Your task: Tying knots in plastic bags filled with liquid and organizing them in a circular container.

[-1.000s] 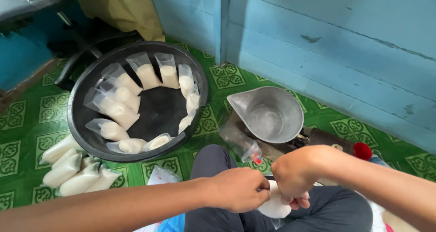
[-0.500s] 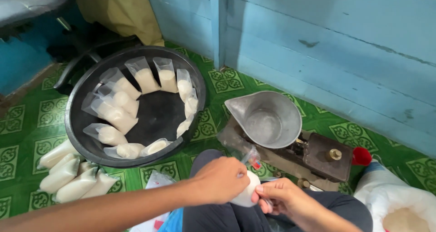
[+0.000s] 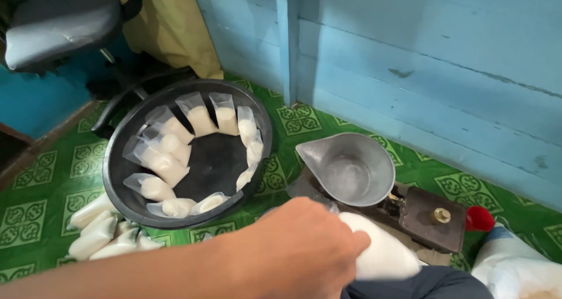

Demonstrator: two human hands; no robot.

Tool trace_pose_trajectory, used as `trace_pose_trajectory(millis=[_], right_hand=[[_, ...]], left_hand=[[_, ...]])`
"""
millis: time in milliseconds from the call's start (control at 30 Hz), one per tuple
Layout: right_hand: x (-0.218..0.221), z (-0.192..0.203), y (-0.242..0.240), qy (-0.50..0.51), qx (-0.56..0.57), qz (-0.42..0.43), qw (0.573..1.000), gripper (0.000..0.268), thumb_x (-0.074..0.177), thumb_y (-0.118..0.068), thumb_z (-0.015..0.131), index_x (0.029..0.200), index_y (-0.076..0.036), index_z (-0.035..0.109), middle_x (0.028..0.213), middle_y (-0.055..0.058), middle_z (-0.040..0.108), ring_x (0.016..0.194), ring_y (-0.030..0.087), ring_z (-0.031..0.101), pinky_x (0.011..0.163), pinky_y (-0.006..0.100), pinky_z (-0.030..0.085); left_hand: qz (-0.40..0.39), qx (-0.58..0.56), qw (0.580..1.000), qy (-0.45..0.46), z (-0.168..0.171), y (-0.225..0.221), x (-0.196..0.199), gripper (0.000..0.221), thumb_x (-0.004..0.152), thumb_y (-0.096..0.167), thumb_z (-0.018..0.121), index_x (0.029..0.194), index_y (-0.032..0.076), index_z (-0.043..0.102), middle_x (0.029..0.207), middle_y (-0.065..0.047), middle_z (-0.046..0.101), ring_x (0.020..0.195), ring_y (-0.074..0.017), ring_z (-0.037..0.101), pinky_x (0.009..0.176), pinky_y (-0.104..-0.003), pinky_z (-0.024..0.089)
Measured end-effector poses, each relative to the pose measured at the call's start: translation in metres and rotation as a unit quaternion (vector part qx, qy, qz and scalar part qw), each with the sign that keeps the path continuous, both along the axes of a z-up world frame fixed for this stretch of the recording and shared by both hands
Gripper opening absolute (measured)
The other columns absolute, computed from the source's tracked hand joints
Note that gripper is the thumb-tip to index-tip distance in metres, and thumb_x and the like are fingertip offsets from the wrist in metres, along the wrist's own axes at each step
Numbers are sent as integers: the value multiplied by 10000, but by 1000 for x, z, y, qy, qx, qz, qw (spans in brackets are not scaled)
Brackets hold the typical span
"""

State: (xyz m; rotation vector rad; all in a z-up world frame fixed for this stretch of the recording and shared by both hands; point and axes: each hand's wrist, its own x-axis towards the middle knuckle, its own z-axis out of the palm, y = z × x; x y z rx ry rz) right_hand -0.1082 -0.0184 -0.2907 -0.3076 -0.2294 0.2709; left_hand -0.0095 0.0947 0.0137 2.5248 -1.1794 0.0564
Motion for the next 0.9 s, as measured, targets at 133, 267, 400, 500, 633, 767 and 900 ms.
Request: trace_pose_trajectory(millis=[133, 267, 400, 500, 633, 767, 900], right_hand=[[73, 52, 16, -295, -71, -166, 938, 221, 995, -209, 468, 823, -73, 493, 866, 109, 589, 773, 246, 519, 676, 374, 469], [126, 152, 15, -500, -113, -265, 817, 311, 1024, -213, 447, 742, -83, 451, 859, 125, 577, 817, 287, 534, 710, 414, 494], [126, 196, -19, -619, -354, -370, 596, 134, 737, -170, 650, 645, -115, 569, 704, 20, 652, 673, 160, 606, 644, 324, 535], [131, 204, -36, -707, -441, -314, 455, 81, 828, -180, 650, 776, -129, 615, 770, 12, 634, 698, 164, 607, 664, 320, 537], [138, 180, -41, -742, -535, -211, 346, 165, 810, -156, 638, 960, -89, 619, 804, 16, 530, 689, 173, 500, 646, 292, 430], [128, 156, -28, -664, -617, -157, 393, 103, 795, -142, 658, 835, -112, 567, 790, 29, 516, 660, 203, 491, 620, 304, 412], [112, 114, -15, -434, -688, -102, 572, 72, 776, -170, 656, 751, -103, 651, 843, 11, 572, 673, 186, 536, 608, 289, 446]], left_hand=[[-84, -74, 993, 37, 30, 19, -21, 125, 864, 93, 547, 789, 49, 456, 705, -118, 624, 644, -326, 631, 643, -436, 477], [-66, -85, 994, 17, 20, 42, -39, 42, 903, 76, 530, 893, 75, 490, 749, -66, 556, 624, -233, 553, 540, -302, 437], [-62, -162, 977, 127, -13, 62, -49, 147, 864, 29, 555, 799, 73, 431, 706, -63, 517, 602, -216, 540, 625, -321, 457], [-9, -185, 975, 126, -45, 69, -57, 197, 838, 47, 588, 752, 60, 412, 651, -60, 492, 538, -247, 458, 553, -340, 423], [158, -216, 959, 92, -96, 66, -65, 115, 794, 117, 624, 711, 76, 556, 609, -95, 593, 493, -299, 521, 491, -358, 432], [275, -260, 918, 121, -156, 65, -59, 98, 832, 175, 610, 770, 99, 602, 634, -49, 617, 516, -262, 540, 513, -347, 428], [383, -372, 832, 150, -203, 58, -55, 100, 827, 162, 657, 807, 68, 685, 700, -15, 565, 602, -166, 493, 542, -293, 412]])
